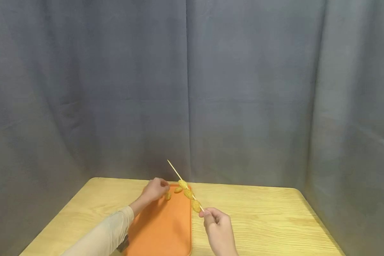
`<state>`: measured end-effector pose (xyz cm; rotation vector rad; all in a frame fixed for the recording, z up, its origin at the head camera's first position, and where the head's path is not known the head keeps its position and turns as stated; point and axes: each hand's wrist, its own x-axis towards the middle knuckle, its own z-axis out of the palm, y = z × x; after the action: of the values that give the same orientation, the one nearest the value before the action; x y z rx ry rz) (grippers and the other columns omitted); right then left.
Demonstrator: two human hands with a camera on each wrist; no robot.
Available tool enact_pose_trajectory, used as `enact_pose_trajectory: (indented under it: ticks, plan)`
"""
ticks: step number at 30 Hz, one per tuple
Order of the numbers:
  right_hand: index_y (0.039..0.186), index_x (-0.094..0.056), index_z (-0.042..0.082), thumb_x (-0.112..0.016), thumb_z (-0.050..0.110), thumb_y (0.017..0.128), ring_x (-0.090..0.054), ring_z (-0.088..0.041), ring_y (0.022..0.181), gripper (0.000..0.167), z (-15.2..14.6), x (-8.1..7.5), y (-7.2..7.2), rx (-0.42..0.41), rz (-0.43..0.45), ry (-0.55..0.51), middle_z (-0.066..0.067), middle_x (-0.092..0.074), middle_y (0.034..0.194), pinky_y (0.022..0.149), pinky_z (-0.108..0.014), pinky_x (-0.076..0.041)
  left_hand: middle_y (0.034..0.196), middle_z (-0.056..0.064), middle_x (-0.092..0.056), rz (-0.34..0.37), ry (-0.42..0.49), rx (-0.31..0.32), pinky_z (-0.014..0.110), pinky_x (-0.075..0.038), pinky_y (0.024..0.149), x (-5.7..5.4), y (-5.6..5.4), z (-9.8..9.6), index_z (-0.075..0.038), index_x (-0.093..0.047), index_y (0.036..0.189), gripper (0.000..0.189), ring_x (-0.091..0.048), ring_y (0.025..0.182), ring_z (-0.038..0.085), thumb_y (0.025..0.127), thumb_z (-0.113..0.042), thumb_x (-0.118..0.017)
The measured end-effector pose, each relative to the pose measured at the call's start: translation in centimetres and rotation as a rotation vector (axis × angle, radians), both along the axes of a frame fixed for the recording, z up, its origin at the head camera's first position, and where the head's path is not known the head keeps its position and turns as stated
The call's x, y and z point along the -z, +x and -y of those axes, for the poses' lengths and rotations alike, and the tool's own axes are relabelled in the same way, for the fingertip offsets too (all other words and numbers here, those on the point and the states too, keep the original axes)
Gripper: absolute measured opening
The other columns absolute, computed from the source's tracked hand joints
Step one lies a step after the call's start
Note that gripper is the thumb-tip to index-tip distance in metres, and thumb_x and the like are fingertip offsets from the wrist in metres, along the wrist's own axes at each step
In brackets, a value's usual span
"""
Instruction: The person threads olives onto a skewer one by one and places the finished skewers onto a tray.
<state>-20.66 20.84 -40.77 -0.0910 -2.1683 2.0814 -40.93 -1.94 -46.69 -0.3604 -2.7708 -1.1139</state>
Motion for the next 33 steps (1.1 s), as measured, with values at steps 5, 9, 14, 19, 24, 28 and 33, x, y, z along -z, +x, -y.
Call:
enact_pose_trajectory:
  ticks: [5,9,14,19,24,28,33]
  plan:
    - [0.095,-0.067,-0.008,-0.053,0.003,0.103,-0.025,-0.008,0.045,0.019,0.6,0.1,-0.1,-0.018,0.002,-0.025,0.002,-0.034,0.056,0.041,-0.019,-0.020,0.076,0.003,-0.059,0.038,-0.047,0.021,0.025,-0.038,0.052,1.5,0.4,1.1,-0.001,-0.070,0.078,0.016,-0.042,0.058,0.012,0.089,-0.012,-0.074]
    - [0.093,-0.068,-0.006,-0.054,0.005,0.103,-0.024,-0.009,0.045,0.020,0.9,-0.1,-0.4,-0.018,-0.003,-0.003,0.002,-0.034,0.054,0.041,-0.019,-0.020,0.063,-0.004,-0.043,0.042,-0.046,0.027,0.023,-0.027,0.046,2.2,0.2,1.4,-0.009,-0.055,0.063,0.030,-0.033,0.050,0.010,0.085,-0.008,-0.076]
    - [0.092,-0.068,-0.005,-0.053,0.005,0.102,-0.024,-0.009,0.045,0.021,1.1,-0.3,-0.6,-0.016,-0.013,0.013,0.001,-0.034,0.054,0.042,-0.019,-0.019,0.048,-0.010,-0.028,0.006,-0.040,0.030,0.023,-0.016,0.044,2.7,-0.3,1.4,-0.014,-0.047,0.058,0.037,-0.026,0.042,0.006,0.082,0.000,-0.072]
    - [0.092,-0.068,-0.006,-0.054,0.005,0.103,-0.024,-0.009,0.045,0.020,1.3,-0.2,-0.8,-0.023,-0.008,0.004,0.002,-0.034,0.054,0.042,-0.019,-0.020,0.042,-0.012,-0.031,-0.009,-0.026,0.010,0.022,-0.016,0.043,2.8,-0.3,1.4,-0.010,-0.055,0.056,0.029,-0.027,0.040,0.006,0.078,0.003,-0.070]
    - [0.093,-0.068,-0.006,-0.055,0.006,0.103,-0.025,-0.009,0.045,0.020,1.4,0.0,-1.0,-0.028,-0.014,-0.002,0.002,-0.035,0.054,0.042,-0.019,-0.021,0.063,-0.003,-0.059,-0.003,-0.015,-0.031,0.025,-0.044,0.051,2.4,-0.1,1.6,0.000,-0.073,0.078,0.004,-0.049,0.056,0.011,0.074,0.000,-0.074]
    - [0.094,-0.068,-0.006,-0.056,0.006,0.103,-0.026,-0.009,0.045,0.019,1.5,0.0,-1.1,-0.025,-0.018,-0.007,0.002,-0.035,0.054,0.042,-0.019,-0.021,0.087,0.007,-0.071,-0.010,0.008,-0.035,0.037,-0.058,0.074,2.0,0.1,1.5,0.003,-0.077,0.093,0.021,-0.064,0.079,0.021,0.073,-0.002,-0.077]
    - [0.094,-0.068,-0.007,-0.055,0.004,0.102,-0.025,-0.009,0.045,0.019,1.6,-0.3,-1.1,-0.032,-0.029,-0.015,0.002,-0.034,0.054,0.042,-0.019,-0.021,0.092,0.011,-0.072,-0.040,0.078,0.023,0.038,-0.058,0.077,1.3,0.6,1.1,0.004,-0.076,0.099,0.021,-0.065,0.085,0.022,0.079,-0.004,-0.080]
